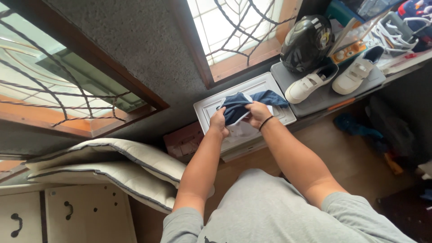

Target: The person folds various garments including a towel, small white items, a pink jersey, and a white t-shirt, then places them into a white plastic storage drawer. The person also hangs a towel on a window-mounted drying rack.

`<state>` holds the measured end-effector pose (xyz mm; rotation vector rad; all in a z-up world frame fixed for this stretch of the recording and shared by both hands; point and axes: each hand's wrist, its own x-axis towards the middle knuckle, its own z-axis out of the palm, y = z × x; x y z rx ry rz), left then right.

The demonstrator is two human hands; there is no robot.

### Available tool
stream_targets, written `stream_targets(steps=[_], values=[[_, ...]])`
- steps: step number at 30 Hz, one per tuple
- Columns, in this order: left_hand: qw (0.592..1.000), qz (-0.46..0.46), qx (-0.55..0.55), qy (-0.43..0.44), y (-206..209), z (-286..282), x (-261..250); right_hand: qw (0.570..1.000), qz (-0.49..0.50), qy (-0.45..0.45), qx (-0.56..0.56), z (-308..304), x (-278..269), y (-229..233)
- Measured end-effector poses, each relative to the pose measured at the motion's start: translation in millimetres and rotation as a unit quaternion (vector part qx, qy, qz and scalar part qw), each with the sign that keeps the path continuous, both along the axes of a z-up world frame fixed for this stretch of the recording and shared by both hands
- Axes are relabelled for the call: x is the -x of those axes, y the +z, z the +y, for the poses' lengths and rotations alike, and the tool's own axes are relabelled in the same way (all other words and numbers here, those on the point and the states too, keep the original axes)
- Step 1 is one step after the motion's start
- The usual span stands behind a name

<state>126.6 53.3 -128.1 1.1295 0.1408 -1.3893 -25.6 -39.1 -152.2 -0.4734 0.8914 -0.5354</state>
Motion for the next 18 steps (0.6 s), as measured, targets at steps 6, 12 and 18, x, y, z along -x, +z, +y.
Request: stream_targets(steps=[6,12,18], values=[[0.997,-0.073,0.008,0.035,-18,-2,-1,0.994,-0.092,-0.033,-0.055,17,1,8],[0.875,-0.460,-0.105,0.105,1,-2,15,0.998,-0.050,-0.025,0.011,31,-1,17],[0.626,-0.755,0.172,-0.091,60,47,26,0.998,0.000,-0.024,0.050,32,2,25]])
